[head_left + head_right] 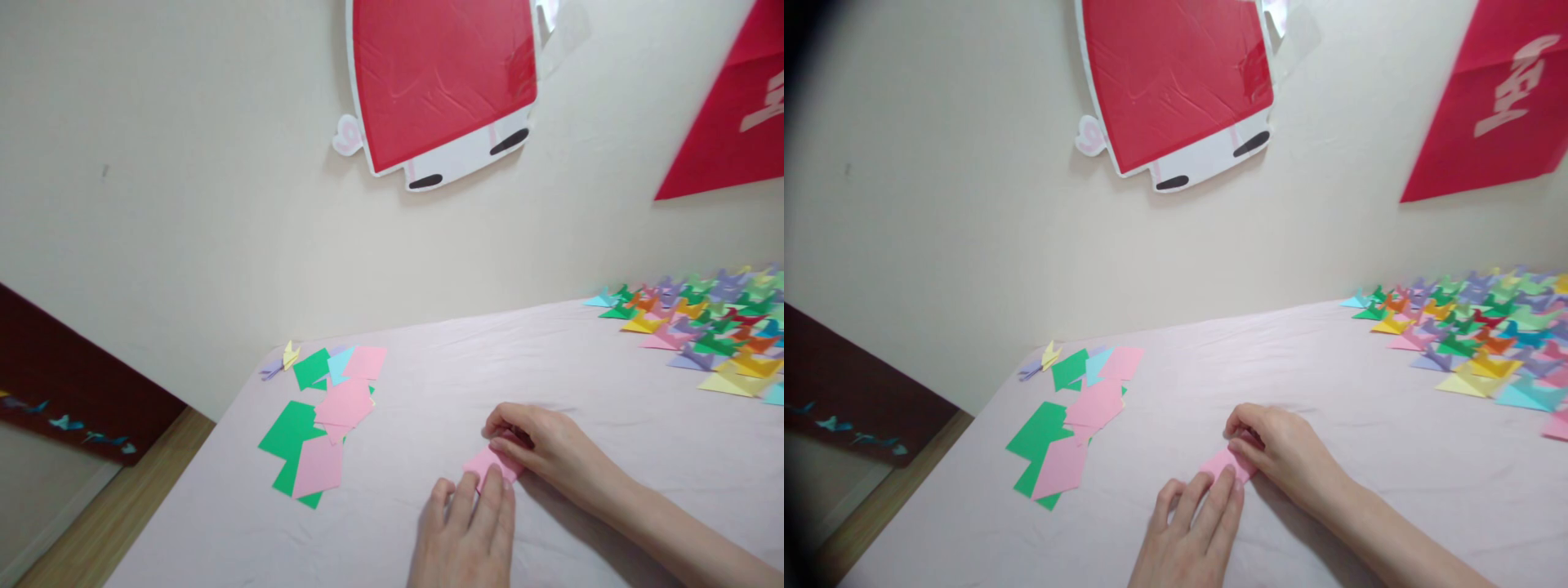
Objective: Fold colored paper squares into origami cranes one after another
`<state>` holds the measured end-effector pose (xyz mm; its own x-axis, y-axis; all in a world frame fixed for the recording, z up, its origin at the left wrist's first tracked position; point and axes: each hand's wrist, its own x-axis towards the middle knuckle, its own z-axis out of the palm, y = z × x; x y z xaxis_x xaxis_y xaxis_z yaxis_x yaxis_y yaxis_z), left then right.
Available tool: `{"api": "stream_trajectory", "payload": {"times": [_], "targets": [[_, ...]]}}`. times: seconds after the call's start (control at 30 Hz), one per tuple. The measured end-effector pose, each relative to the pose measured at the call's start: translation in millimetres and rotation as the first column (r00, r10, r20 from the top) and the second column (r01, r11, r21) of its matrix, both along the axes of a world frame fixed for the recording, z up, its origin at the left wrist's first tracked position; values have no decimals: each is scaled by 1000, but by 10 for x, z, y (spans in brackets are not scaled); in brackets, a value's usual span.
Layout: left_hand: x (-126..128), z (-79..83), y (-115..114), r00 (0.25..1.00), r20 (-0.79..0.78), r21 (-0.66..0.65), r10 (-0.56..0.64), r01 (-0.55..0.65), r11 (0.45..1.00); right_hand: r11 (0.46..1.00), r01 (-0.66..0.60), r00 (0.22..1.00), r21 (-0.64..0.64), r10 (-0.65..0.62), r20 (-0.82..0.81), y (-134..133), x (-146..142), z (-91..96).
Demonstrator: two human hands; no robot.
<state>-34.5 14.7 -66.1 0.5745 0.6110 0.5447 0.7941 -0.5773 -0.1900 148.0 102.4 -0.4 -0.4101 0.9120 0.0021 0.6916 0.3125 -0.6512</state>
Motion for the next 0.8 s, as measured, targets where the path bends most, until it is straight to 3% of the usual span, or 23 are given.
{"api": "stream_trajectory", "payload": {"times": [0.17, 0.3, 0.53, 0.8], "targets": [[53, -67, -33, 999, -33, -104, 38, -41, 994, 1000, 10, 1000, 15, -10, -6, -5, -13, 4], [77, -69, -39, 999, -11, -54, 40, -41, 998, 1000, 8, 1000, 26, -8, 5, -4, -14, -15], [93, 73, -28, 997, 74, 29, 37, -39, 999, 1000, -2, 999, 23, 1, 33, -3, -11, -52], [88, 249, -66, 997, 66, -162, 43, -32, 986, 999, -4, 998, 42, 1, 61, -18, -28, -41]]}}
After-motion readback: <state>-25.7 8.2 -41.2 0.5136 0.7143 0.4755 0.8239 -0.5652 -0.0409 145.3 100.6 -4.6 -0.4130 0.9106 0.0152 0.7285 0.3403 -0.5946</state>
